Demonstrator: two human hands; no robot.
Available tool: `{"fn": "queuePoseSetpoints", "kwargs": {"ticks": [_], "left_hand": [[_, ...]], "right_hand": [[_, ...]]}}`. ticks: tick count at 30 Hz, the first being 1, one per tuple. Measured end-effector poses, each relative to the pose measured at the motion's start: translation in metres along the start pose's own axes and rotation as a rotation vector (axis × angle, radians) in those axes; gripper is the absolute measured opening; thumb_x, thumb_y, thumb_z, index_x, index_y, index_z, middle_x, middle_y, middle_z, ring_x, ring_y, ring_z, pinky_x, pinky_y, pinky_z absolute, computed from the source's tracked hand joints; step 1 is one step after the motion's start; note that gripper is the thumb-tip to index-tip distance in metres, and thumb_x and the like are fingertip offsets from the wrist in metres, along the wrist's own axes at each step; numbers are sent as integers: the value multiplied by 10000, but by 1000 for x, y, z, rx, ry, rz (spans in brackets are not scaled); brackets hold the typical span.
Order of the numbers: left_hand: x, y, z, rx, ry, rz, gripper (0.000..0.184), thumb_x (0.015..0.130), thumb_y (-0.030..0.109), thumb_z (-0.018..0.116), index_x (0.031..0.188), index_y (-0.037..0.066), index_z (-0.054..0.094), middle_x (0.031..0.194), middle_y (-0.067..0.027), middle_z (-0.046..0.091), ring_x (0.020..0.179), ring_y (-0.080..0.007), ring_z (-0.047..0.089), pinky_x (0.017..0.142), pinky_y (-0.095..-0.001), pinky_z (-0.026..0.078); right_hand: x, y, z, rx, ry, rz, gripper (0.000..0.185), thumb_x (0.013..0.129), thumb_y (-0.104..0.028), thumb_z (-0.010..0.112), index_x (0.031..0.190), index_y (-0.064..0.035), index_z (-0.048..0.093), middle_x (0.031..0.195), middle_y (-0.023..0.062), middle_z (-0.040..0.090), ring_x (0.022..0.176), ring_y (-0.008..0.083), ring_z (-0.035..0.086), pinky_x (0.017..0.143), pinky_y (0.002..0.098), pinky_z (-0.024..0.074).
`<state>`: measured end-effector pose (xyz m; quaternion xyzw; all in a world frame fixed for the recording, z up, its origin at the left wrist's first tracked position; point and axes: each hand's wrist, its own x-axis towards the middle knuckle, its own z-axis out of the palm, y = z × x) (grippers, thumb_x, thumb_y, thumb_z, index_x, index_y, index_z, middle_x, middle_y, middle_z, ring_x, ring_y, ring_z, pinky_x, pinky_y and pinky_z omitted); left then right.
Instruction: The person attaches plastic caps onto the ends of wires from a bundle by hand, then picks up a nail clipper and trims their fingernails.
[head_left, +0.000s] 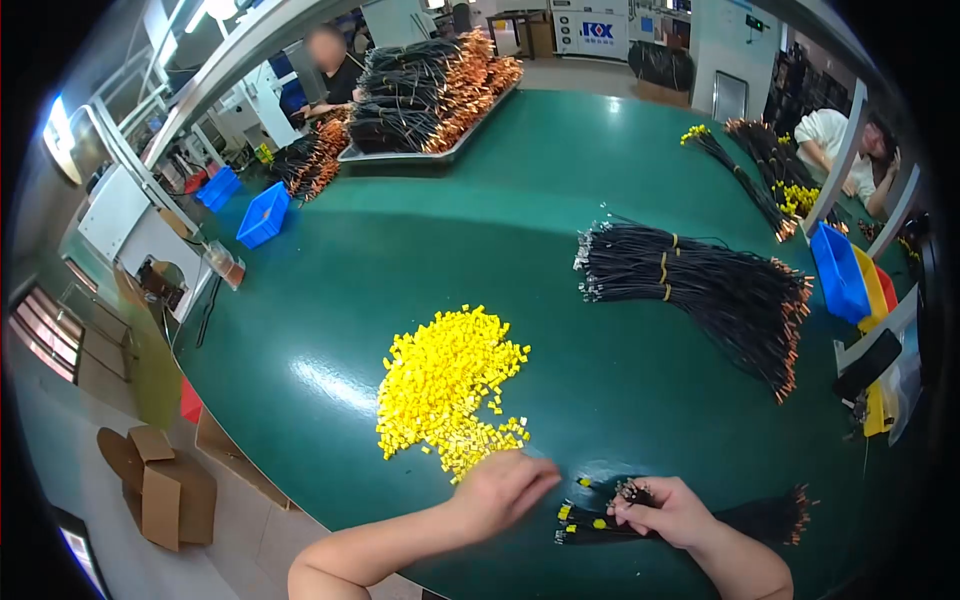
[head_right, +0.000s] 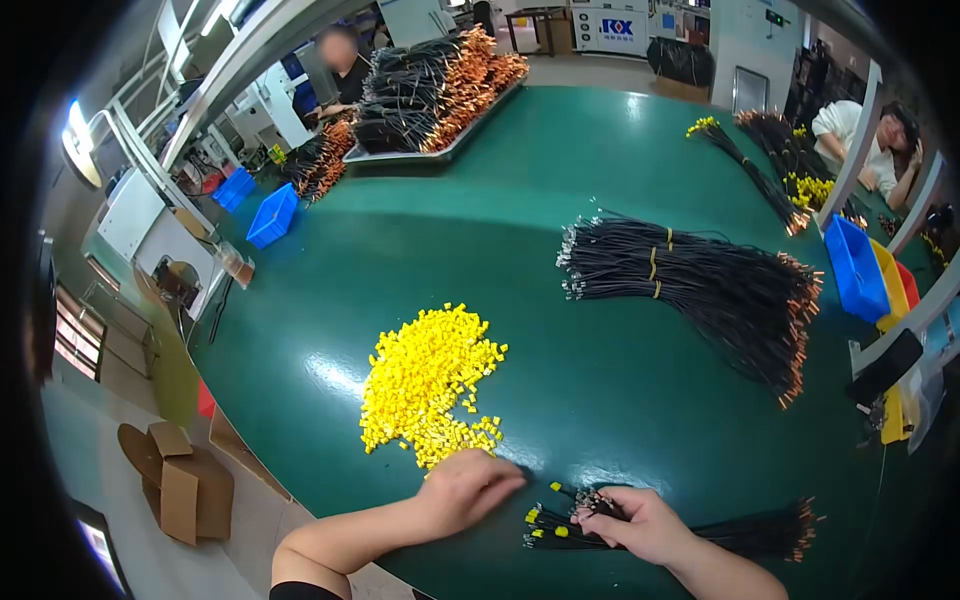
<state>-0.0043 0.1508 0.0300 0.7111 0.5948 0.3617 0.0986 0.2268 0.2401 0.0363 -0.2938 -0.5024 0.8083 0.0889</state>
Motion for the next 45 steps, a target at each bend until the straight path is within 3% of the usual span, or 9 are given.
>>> {"fn": "queuePoseSetpoints", "kwargs": {"ticks": [2,6,13,16,18,31,35,38,45], "left_hand": [[3,15,6,-441,-254,-320,191,776,101,631,947,37,574,762,-39,581,598,-100,532,542,-221,408],[12,33,25,-1143,-310,-587,216,811,113,601,1009,30,575,806,-31,590,637,-50,510,555,-190,397],[6,37,26,-897,-283,-381,191,804,84,594,989,35,591,818,-44,583,689,-76,519,573,-200,417],[9,38,26,-744,-221,-216,189,788,72,606,973,37,600,819,-53,585,702,-104,530,582,-215,427],[9,37,28,-587,-94,-41,191,765,60,623,955,41,610,813,-60,587,702,-139,540,590,-238,437],[12,33,25,-426,-88,70,150,726,59,653,871,49,620,780,-66,593,684,-193,549,592,-277,446],[12,32,21,-446,-159,30,134,745,71,641,874,43,615,763,-59,586,679,-165,545,591,-272,440],[13,33,14,-643,-406,-336,132,775,89,622,894,33,610,784,-33,595,711,-113,541,607,-262,441],[19,35,22,-1105,-329,-709,145,839,44,532,969,20,590,873,-23,596,821,-57,528,727,-197,425]], "right_hand": [[-1,-3,2,-35,22,7,99,806,-66,586,877,4,591,785,38,604,586,40,487,515,173,373],[-3,-2,7,-73,94,22,87,801,-64,589,857,3,594,726,31,584,540,41,460,482,167,345],[-2,-2,11,66,136,-66,62,792,-55,592,803,5,599,595,-5,514,467,31,383,424,168,262],[-3,1,4,83,75,8,91,808,-74,588,863,-2,597,806,23,610,762,64,546,697,213,433],[-3,2,2,69,82,10,92,808,-73,588,866,-2,596,804,19,609,756,61,543,689,210,431],[-3,6,9,-107,113,-99,100,804,-90,601,857,-5,593,748,-29,566,693,24,482,607,183,389],[-5,0,10,-218,126,-79,109,801,-101,607,861,-11,594,726,-38,546,669,21,460,591,179,378],[-6,3,11,-289,131,-105,121,801,-112,608,868,-12,596,719,-36,540,662,25,453,590,183,378],[-1,-5,5,-117,120,-135,123,798,-109,592,870,-8,590,757,-5,570,723,53,499,673,217,410]]}}
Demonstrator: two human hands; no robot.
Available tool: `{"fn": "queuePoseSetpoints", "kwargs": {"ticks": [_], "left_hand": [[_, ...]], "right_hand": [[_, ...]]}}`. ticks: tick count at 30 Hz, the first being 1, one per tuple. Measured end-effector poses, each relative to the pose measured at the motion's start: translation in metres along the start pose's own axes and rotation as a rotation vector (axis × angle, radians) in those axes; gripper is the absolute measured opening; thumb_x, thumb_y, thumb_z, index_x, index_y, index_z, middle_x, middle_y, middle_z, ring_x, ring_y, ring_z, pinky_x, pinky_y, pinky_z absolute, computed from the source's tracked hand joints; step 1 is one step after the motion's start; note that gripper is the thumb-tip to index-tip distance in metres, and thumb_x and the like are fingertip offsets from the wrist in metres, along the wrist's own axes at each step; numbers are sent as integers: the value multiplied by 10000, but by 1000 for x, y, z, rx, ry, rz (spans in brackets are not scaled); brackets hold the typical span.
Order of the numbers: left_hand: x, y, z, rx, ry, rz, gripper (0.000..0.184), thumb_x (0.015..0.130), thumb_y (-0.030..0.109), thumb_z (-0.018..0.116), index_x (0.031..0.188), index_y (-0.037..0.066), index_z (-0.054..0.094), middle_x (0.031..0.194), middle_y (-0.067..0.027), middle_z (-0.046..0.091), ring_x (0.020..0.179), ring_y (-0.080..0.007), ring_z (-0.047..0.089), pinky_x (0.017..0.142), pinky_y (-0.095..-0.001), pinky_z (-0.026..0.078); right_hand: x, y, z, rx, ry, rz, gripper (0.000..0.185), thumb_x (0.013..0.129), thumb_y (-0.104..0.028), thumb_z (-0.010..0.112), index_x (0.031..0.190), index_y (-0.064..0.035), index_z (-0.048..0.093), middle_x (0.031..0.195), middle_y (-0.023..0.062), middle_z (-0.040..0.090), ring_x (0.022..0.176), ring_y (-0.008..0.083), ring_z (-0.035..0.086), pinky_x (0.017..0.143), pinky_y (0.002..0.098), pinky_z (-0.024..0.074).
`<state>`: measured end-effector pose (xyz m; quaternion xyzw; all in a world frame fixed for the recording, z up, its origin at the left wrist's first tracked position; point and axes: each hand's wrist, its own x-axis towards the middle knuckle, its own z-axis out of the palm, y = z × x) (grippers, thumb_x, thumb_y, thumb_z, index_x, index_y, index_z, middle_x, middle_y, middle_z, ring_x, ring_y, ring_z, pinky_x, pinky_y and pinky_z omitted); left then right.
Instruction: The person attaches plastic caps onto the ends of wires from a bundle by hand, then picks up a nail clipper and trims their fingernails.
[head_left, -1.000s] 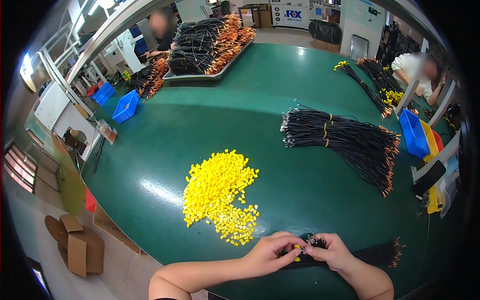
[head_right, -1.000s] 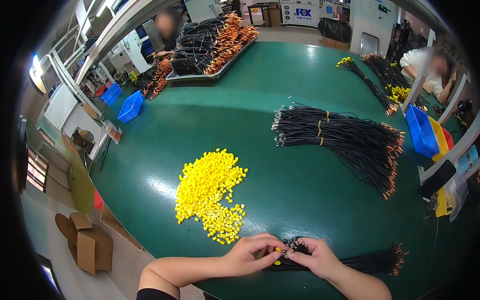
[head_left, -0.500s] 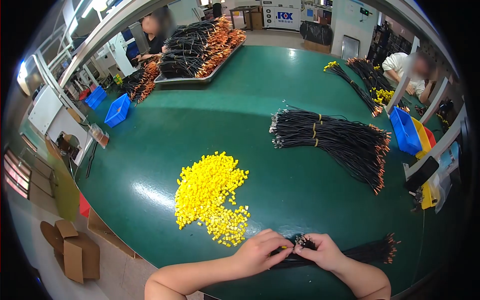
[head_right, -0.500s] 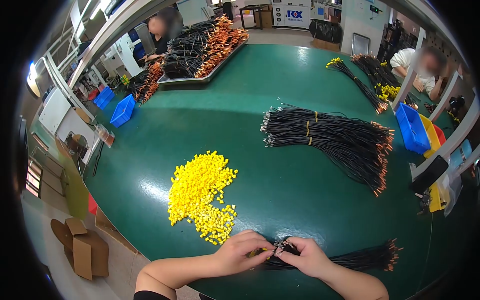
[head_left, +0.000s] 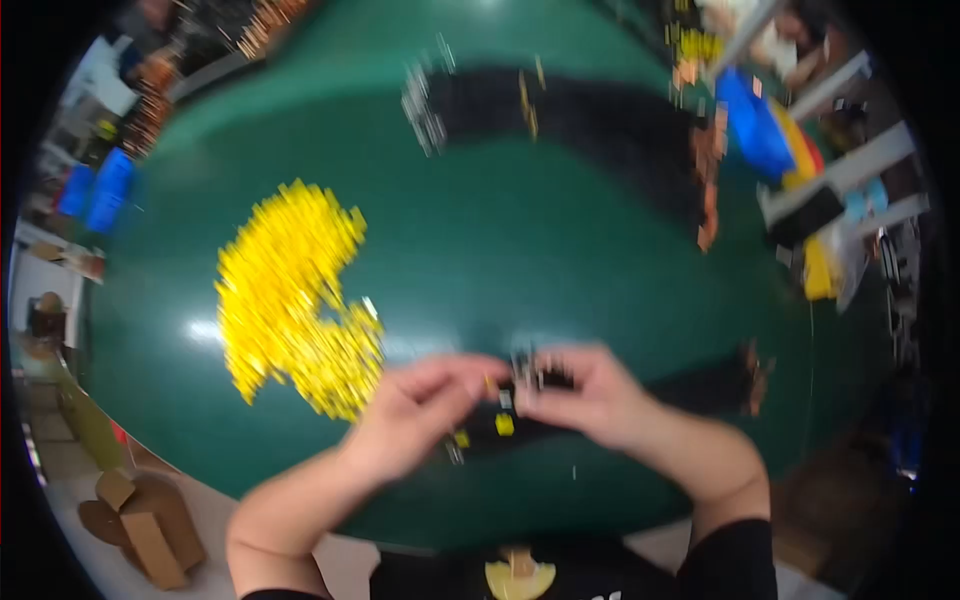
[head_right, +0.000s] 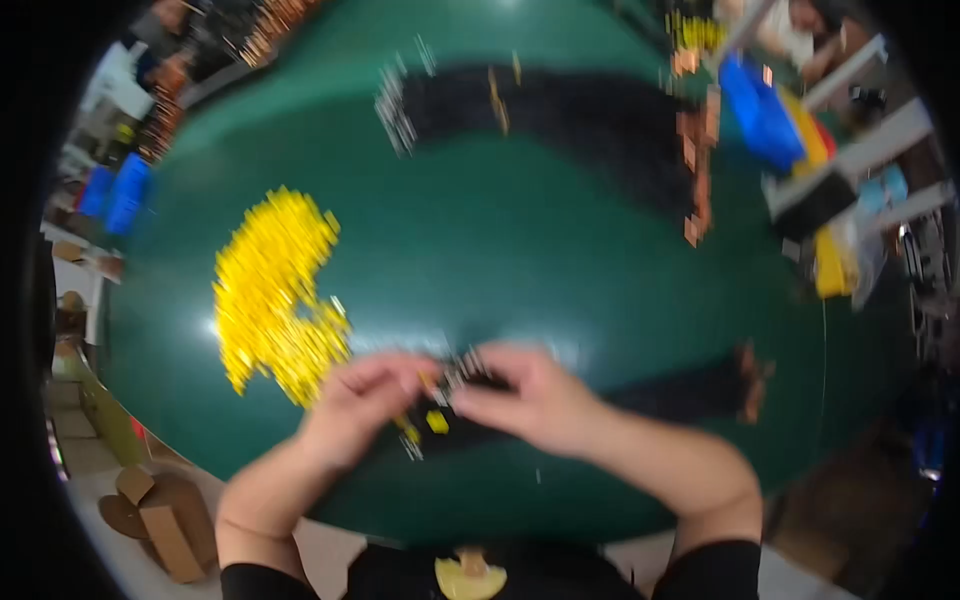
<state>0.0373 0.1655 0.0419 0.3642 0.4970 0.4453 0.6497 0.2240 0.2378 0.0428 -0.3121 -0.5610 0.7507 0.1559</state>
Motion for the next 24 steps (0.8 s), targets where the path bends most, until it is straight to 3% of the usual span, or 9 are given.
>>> {"fn": "queuePoseSetpoints", "kwargs": {"ticks": [2,4,24], "left_hand": [[-2,-5,2,-75,-32,-72,166,860,42,506,1009,14,573,895,-31,595,834,-56,533,725,-178,421],[-5,-16,5,-197,-47,33,195,863,29,497,1052,2,536,936,-45,588,863,-64,537,732,-179,422],[-6,-20,5,-187,-125,130,154,868,2,465,1013,-19,513,955,-75,576,898,-105,557,800,-234,449]], "right_hand": [[0,0,1,165,-4,84,78,780,-63,591,834,-6,587,777,4,579,732,61,514,684,210,407],[-1,6,2,218,-2,132,70,780,-56,584,826,-4,584,773,4,576,727,61,513,676,205,403],[0,1,-1,161,-11,51,69,777,-51,603,801,5,571,692,-22,530,631,29,456,551,184,352]]}}
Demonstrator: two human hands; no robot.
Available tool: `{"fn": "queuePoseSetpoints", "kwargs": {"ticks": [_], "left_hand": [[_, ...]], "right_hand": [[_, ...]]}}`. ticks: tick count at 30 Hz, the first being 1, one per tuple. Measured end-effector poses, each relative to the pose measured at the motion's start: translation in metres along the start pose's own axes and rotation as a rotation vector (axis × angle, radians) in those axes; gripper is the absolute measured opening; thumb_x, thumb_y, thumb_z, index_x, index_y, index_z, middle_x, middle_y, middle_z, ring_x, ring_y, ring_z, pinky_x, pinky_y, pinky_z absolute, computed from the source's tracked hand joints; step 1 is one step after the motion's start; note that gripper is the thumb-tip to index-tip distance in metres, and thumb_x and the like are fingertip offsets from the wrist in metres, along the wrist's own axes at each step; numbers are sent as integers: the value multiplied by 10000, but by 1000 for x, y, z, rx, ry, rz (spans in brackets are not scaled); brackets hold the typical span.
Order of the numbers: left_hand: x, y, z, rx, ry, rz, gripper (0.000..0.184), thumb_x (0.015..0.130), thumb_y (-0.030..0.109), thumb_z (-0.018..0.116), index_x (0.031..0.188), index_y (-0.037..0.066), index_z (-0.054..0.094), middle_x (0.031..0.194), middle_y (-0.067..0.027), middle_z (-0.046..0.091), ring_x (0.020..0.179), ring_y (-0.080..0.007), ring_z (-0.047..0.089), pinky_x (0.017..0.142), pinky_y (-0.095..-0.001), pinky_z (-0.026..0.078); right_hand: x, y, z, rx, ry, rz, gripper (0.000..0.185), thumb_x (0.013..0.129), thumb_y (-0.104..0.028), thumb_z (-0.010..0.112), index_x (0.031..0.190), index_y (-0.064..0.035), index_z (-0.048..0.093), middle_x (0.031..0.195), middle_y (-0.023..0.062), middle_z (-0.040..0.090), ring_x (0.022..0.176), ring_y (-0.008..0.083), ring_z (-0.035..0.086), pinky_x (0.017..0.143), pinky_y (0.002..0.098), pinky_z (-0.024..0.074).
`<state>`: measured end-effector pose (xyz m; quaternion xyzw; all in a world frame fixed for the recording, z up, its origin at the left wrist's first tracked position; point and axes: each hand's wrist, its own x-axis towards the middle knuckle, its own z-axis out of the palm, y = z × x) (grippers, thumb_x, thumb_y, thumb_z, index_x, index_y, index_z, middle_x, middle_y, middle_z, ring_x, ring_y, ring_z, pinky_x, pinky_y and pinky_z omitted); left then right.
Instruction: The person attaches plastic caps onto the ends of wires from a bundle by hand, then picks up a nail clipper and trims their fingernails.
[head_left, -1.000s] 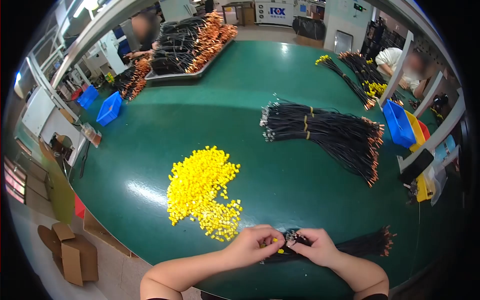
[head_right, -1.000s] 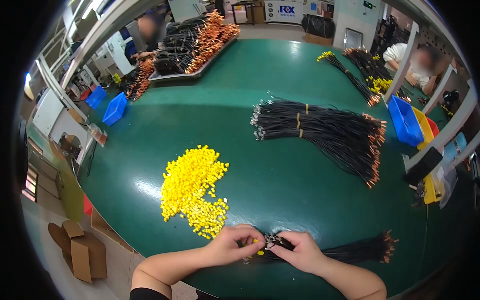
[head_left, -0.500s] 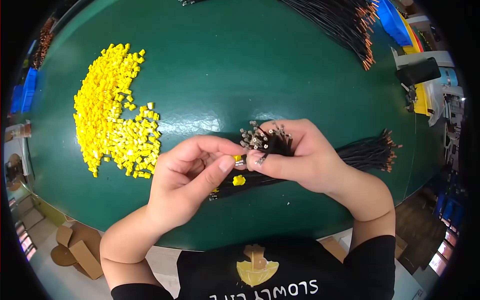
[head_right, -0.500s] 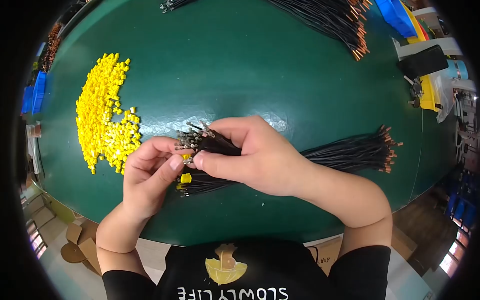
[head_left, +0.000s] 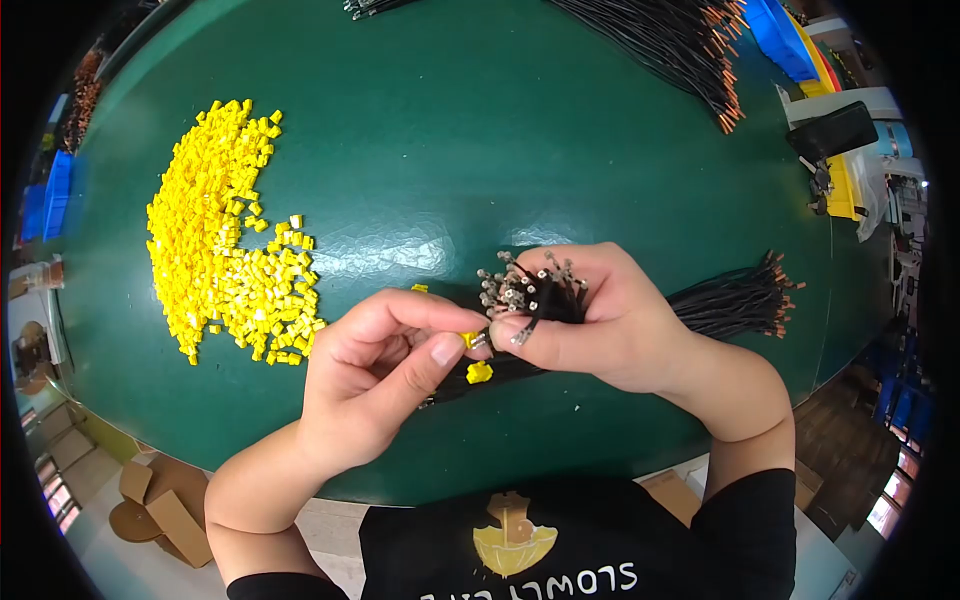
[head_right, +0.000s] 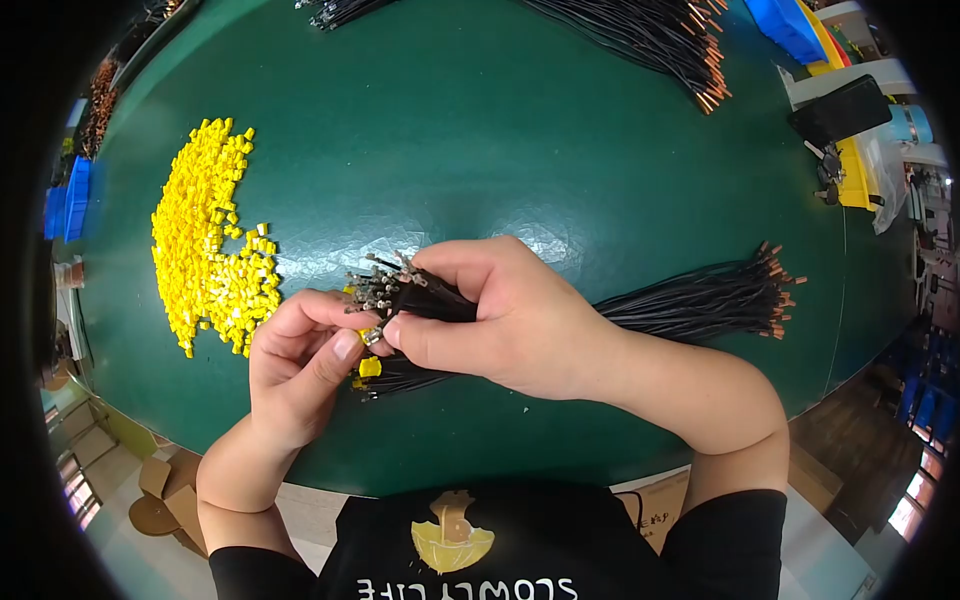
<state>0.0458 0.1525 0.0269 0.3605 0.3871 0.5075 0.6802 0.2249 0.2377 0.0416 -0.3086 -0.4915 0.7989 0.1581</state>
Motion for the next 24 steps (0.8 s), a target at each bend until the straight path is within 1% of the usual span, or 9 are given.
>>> {"fn": "queuePoseSetpoints", "kwargs": {"ticks": [4,8,13,16,17,20,21,23,24], "left_hand": [[-1,1,0,1,3,-40,156,869,1,463,1015,-21,511,952,-78,575,903,-110,557,805,-239,449],[-1,-1,0,-31,-4,-25,159,867,-1,465,1018,-21,510,953,-82,573,912,-113,554,806,-240,448],[-3,-1,1,-14,-29,-7,166,868,-6,459,1026,-22,507,951,-86,573,920,-118,552,813,-240,444],[-2,-1,3,-38,-5,-10,169,850,-29,481,1014,-23,523,950,-86,572,875,-99,545,762,-232,445],[-2,-2,3,-39,-5,-12,169,850,-29,481,1014,-23,523,950,-86,572,875,-99,545,762,-232,445],[-4,-5,2,214,50,89,165,801,-44,549,965,-24,546,897,-94,586,778,-107,542,662,-237,441],[-3,-5,0,215,50,90,165,801,-44,549,965,-24,546,897,-94,586,778,-107,542,662,-237,441],[1,-5,-4,517,9,313,181,756,-49,596,931,-20,557,854,-104,592,715,-128,535,608,-247,429],[2,-5,-4,667,-10,422,192,734,-52,620,914,-18,563,832,-109,595,684,-139,532,581,-252,423]], "right_hand": [[-3,-1,0,-48,-25,-2,62,781,-46,596,799,7,568,688,-22,528,618,23,445,536,183,343],[-3,1,0,-80,-15,-43,47,782,-35,588,785,4,560,685,-25,524,617,18,437,528,188,339],[-7,-2,3,-56,6,-3,51,774,-23,591,777,1,547,681,-29,518,627,14,440,537,186,346],[-6,-2,2,-77,13,-12,57,771,-21,595,778,-1,542,678,-32,515,628,13,439,540,181,347],[-6,1,3,-98,28,-29,62,769,-23,599,784,-2,542,681,-30,518,630,12,441,540,179,347],[-8,7,3,-136,58,-59,73,767,-27,605,798,-4,543,686,-27,524,633,11,444,540,175,349],[-8,6,3,-200,22,-82,72,769,-28,604,802,-5,544,695,-22,532,636,12,449,541,176,352],[-8,4,2,-327,-47,-126,72,773,-31,602,810,-6,545,713,-14,548,642,14,459,542,178,357],[-9,3,2,-324,-46,-123,72,773,-31,602,810,-6,545,713,-14,548,642,14,459,542,178,357]]}}
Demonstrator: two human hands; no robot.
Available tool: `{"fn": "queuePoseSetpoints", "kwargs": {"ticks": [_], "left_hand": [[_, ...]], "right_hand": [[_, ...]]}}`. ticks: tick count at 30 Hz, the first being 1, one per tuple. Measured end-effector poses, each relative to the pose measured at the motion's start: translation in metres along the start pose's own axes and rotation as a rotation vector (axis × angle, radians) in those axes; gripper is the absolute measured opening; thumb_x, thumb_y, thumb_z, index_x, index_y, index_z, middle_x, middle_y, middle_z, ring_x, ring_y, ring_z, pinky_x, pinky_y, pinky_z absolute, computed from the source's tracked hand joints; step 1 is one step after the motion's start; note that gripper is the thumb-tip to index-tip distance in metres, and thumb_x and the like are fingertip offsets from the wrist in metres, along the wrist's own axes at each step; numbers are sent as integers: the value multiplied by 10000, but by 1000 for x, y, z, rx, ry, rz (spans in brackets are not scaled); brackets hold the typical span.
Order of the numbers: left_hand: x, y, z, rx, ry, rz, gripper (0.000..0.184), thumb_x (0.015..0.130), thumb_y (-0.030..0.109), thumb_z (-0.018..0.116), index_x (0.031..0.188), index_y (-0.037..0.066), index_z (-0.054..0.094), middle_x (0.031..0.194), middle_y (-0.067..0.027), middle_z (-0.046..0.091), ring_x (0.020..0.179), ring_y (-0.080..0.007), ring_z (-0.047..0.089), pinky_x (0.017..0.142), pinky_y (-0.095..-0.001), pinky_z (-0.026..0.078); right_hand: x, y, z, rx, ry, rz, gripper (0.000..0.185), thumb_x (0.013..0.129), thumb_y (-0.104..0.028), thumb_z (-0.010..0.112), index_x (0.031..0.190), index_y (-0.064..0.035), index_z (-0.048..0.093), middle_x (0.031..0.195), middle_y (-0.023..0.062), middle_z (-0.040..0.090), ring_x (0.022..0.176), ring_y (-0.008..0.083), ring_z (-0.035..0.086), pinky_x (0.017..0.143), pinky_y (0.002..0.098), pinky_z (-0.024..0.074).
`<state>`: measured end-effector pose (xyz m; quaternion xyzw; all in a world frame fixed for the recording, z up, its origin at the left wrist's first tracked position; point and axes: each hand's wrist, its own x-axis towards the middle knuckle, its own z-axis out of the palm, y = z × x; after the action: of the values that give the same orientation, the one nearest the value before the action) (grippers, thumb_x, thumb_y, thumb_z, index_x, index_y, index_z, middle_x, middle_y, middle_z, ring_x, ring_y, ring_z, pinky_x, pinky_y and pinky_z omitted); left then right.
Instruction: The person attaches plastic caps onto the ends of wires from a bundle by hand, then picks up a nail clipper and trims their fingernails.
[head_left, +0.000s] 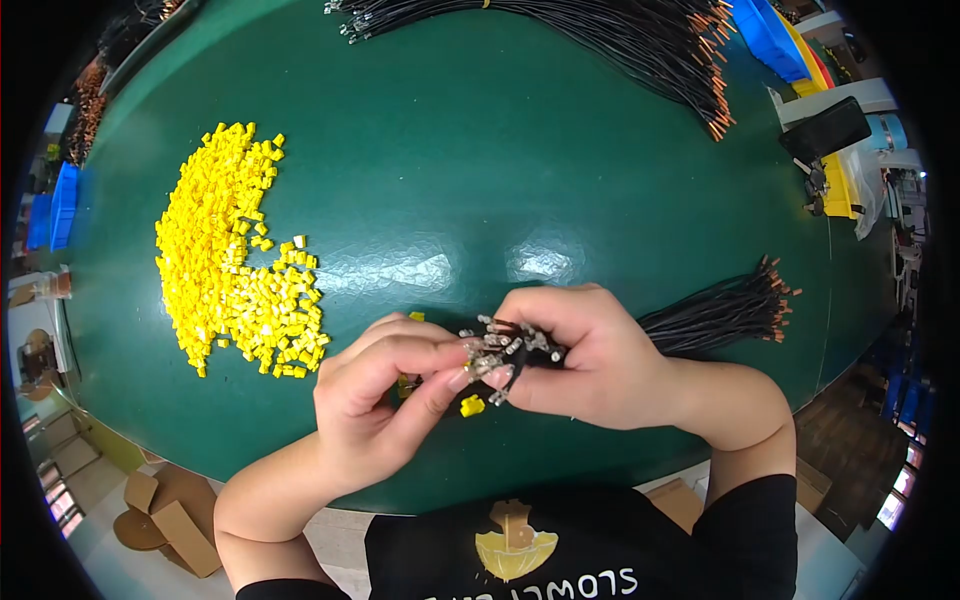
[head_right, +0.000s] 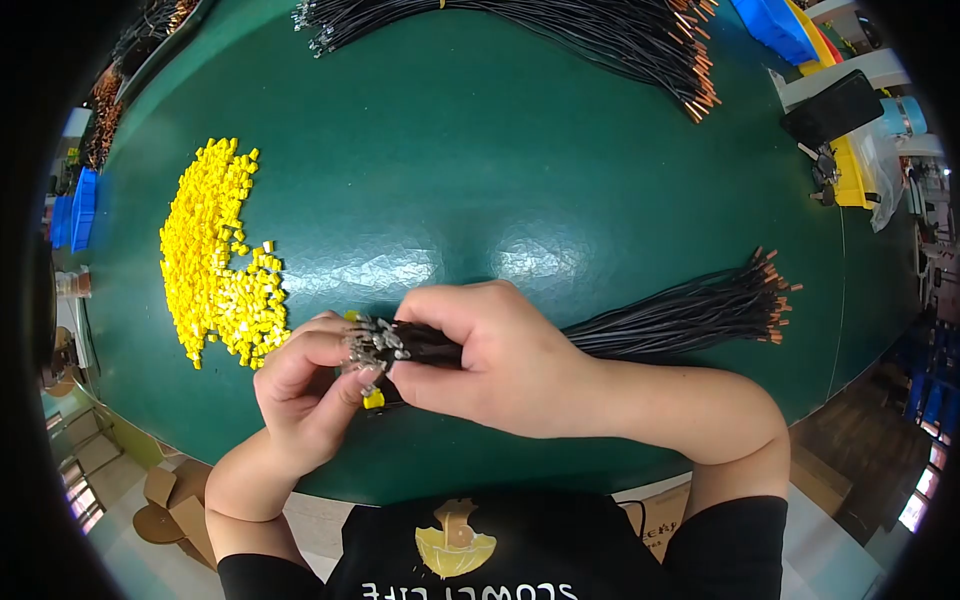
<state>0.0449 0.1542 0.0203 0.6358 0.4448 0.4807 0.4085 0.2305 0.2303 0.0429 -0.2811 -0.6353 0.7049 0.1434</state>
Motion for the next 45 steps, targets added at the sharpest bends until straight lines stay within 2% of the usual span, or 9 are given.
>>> {"fn": "queuePoseSetpoints", "kwargs": {"ticks": [17,21,24,30,34,37,38,41,45], "left_hand": [[2,11,-4,507,2,325,299,606,-10,711,866,-17,563,813,-110,575,650,-209,546,555,-274,433],[-14,25,-16,675,-245,225,259,645,42,698,855,-15,559,825,-107,567,694,-213,543,587,-291,436],[17,11,-46,922,139,-81,194,686,78,670,821,11,548,795,-90,538,736,-242,512,649,-323,423],[16,-16,-66,939,129,-195,199,694,59,652,849,22,533,776,-92,522,717,-266,490,667,-342,415],[17,-5,-60,1093,131,31,158,742,40,623,865,19,526,770,-70,531,711,-178,507,637,-282,415],[12,12,-37,203,197,-305,103,797,32,585,875,16,521,791,-35,542,709,-78,498,615,-202,393],[11,11,-33,194,198,-302,103,797,32,585,875,16,521,791,-35,542,709,-78,498,615,-202,393],[9,11,-26,-559,79,-580,115,821,13,534,927,21,488,807,-28,534,731,-81,510,672,-227,420],[7,19,-11,-587,152,-607,129,818,20,542,937,21,490,824,-37,549,752,-92,527,696,-226,426]], "right_hand": [[8,-1,-13,107,-120,98,125,802,-51,581,909,12,565,807,38,584,707,67,512,651,207,414],[15,4,-14,38,-119,-7,201,799,-30,570,996,8,569,835,64,585,715,91,527,687,220,429],[17,3,-12,56,-216,110,259,801,-21,556,1059,0,561,858,82,585,724,103,536,699,230,437],[24,-4,-15,342,-256,368,270,817,-41,531,1084,-8,553,742,70,597,565,61,496,537,189,406],[28,-5,-14,306,-254,454,222,814,-51,537,1028,-3,571,644,56,585,454,31,425,442,165,341],[25,-7,-14,297,-221,450,185,809,-59,547,981,-1,583,607,52,577,417,21,393,410,159,309],[24,-8,-14,296,-207,424,165,806,-65,554,954,-1,589,602,53,575,411,20,387,404,160,302],[20,-13,-14,297,-187,403,121,804,-108,575,871,-9,589,595,35,567,436,22,400,415,168,310],[16,-11,-12,311,-116,380,138,798,-152,603,785,-16,586,610,11,565,493,32,450,441,174,341]]}}
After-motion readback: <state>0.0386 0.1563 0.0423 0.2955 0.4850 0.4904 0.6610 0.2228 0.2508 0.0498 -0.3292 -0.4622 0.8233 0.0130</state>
